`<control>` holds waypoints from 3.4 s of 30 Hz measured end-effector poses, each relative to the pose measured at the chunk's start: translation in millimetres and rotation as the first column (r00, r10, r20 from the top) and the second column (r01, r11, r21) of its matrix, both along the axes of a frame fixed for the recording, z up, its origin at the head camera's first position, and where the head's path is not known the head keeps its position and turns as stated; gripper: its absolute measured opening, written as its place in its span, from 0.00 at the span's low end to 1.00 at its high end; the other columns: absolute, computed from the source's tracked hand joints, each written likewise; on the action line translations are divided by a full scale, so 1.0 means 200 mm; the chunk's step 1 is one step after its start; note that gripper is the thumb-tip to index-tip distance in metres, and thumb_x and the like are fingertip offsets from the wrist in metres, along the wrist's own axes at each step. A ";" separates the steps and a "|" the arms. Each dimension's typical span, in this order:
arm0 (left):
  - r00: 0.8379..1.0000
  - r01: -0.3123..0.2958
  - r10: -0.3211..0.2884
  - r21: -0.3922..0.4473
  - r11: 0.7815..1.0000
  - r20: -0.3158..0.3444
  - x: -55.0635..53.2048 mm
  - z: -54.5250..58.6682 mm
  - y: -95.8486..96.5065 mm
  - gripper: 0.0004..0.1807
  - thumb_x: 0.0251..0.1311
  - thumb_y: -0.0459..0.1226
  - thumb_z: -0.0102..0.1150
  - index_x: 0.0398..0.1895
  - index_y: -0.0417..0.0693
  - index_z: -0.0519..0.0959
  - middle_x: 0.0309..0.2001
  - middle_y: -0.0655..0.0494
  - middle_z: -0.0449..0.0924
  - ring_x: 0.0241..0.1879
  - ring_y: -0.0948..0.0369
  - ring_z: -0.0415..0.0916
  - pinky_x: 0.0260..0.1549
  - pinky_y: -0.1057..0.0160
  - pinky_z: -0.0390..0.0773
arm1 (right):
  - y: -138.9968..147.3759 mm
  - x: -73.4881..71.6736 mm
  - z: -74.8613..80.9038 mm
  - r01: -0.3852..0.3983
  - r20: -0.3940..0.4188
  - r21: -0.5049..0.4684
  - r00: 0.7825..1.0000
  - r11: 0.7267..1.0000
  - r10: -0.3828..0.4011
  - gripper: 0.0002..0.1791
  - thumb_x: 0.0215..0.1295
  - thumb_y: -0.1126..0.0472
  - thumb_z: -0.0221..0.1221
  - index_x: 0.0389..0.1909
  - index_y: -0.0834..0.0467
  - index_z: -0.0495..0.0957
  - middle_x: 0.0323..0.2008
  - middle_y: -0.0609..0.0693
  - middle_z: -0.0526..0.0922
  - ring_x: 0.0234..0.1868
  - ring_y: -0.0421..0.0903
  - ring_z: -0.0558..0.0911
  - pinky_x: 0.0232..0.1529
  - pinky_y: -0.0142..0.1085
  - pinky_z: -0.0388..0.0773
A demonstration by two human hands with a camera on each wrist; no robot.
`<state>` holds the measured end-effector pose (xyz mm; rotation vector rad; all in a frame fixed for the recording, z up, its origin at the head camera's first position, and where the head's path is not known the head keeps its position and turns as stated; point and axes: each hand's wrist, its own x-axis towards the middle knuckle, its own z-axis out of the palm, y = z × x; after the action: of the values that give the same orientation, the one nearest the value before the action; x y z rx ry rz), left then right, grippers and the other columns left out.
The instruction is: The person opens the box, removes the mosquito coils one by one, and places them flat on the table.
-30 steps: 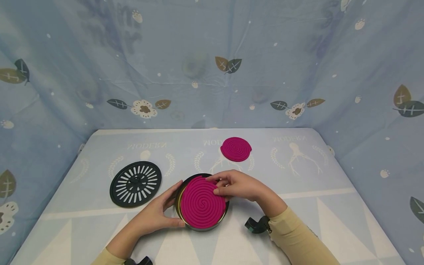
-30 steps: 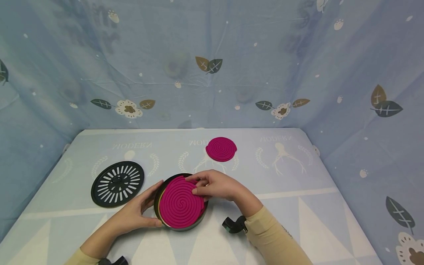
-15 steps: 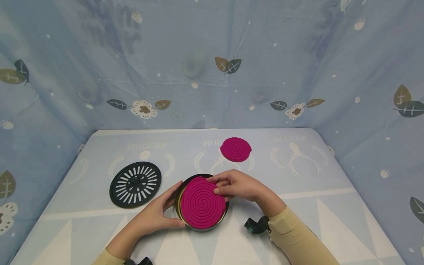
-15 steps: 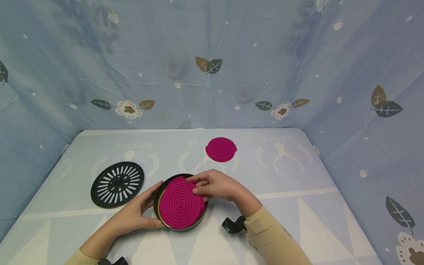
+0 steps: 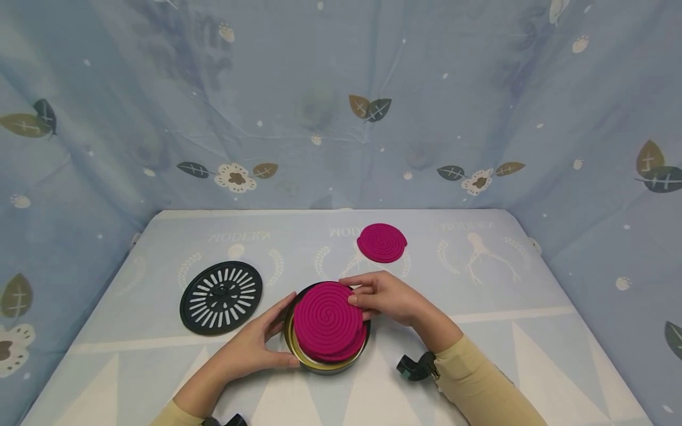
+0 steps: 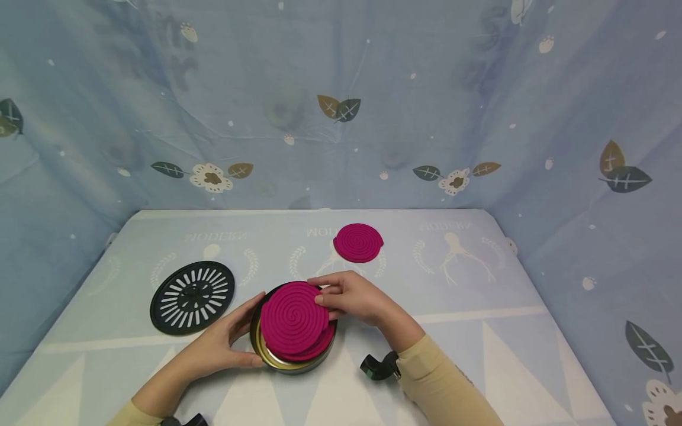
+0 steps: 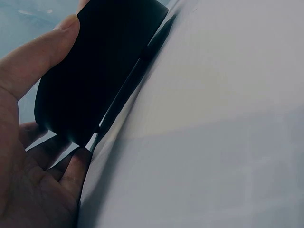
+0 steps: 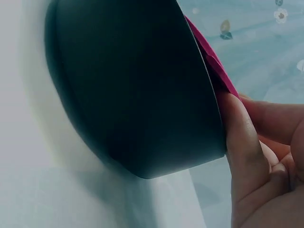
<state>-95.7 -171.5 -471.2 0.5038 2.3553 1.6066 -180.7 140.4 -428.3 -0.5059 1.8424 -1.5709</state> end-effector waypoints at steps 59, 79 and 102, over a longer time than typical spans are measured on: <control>0.999 -0.024 0.025 -0.049 0.998 0.021 0.00 -0.03 0.00 0.65 0.36 0.49 0.83 0.79 0.58 0.52 0.75 0.63 0.54 0.73 0.62 0.53 0.68 0.64 0.65 | 0.60 -0.22 -0.06 0.547 0.036 -0.166 0.835 0.820 -0.549 0.34 0.71 0.64 0.59 0.74 0.64 0.58 0.44 0.48 0.86 0.36 0.40 0.86 0.40 0.32 0.86; 0.999 -0.020 0.021 -0.040 0.999 0.026 0.01 -0.03 0.01 0.65 0.36 0.49 0.84 0.79 0.58 0.53 0.75 0.64 0.54 0.73 0.63 0.53 0.68 0.64 0.65 | 0.80 -0.32 -0.09 0.625 0.086 -0.145 0.780 0.767 -0.620 0.37 0.72 0.64 0.58 0.76 0.64 0.53 0.39 0.45 0.87 0.34 0.39 0.86 0.39 0.33 0.87; 0.999 -0.031 0.032 -0.058 0.998 0.015 0.00 -0.02 0.01 0.66 0.34 0.51 0.83 0.79 0.58 0.53 0.75 0.65 0.54 0.73 0.63 0.53 0.68 0.63 0.65 | 0.90 -0.44 -0.14 0.725 0.056 -0.022 0.689 0.689 -0.723 0.34 0.73 0.63 0.56 0.76 0.60 0.55 0.33 0.43 0.83 0.30 0.35 0.82 0.36 0.28 0.86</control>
<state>-94.8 -170.1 -474.8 0.4422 2.4016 1.5447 -269.6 320.6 -456.2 0.3170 2.1076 -2.0964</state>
